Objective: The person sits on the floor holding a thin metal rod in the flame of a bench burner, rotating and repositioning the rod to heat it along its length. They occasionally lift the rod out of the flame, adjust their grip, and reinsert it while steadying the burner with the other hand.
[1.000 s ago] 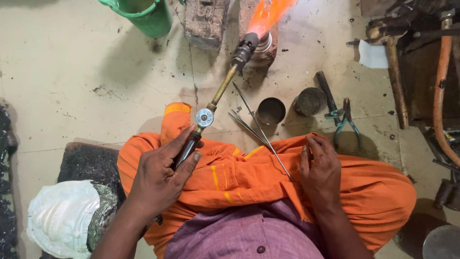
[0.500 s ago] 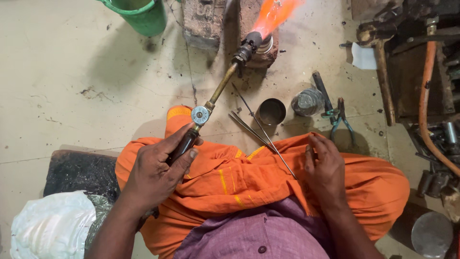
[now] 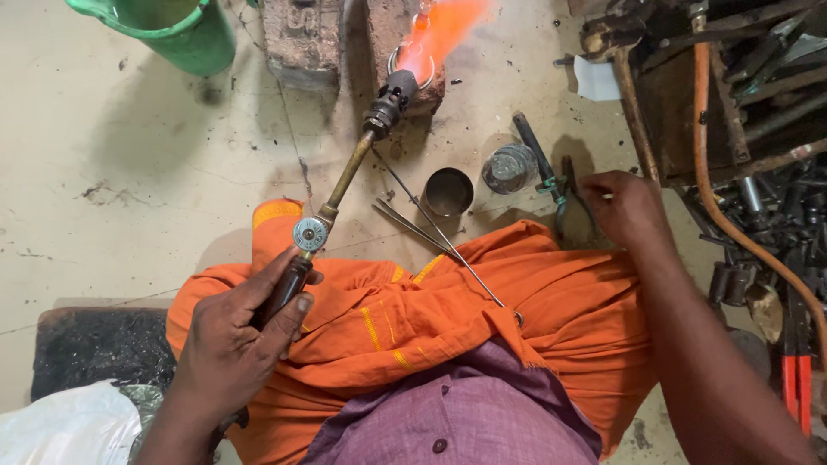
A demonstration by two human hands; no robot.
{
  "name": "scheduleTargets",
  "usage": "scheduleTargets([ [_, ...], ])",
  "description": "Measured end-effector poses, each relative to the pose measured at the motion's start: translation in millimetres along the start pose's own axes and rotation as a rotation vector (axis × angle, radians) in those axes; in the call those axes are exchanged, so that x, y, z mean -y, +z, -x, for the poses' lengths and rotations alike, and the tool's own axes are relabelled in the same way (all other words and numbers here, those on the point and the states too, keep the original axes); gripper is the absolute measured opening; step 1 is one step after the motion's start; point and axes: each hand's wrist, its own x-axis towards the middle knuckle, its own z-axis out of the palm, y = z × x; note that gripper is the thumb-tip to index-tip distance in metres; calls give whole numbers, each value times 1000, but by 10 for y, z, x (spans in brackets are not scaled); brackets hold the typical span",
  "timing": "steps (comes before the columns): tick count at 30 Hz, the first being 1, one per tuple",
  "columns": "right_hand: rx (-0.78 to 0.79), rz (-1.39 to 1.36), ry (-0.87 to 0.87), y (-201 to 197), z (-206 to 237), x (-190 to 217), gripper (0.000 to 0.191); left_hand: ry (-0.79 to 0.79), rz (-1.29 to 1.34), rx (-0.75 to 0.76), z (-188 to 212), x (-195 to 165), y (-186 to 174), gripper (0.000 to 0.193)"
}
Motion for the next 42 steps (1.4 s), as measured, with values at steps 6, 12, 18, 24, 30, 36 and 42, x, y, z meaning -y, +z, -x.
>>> scheduleTargets([
  [6,367,-189,-110,423,184,667,24,-29,-10,-43,80,-27,57,52],
  [12,491,43,-491,969,-23,1039,26,-9,0,-26,130,-63,112,51],
  [18,455,192,-409,1196,62,1217,21,39,-7,-59,105,-166,160,51],
  [24,465,192,-485,1238,140,1235,23,-143,37,-82,35,-416,250,54],
  [30,258,231,-586,1229,183,1110,14,-68,33,-98,-42,-652,356,52],
  [36,324,311,-648,1285,120,1192,11,-160,-97,-90,-60,-831,436,51],
  [42,313,315,-676,1275,113,1219,11,-202,-11,-113,-65,-882,484,50],
])
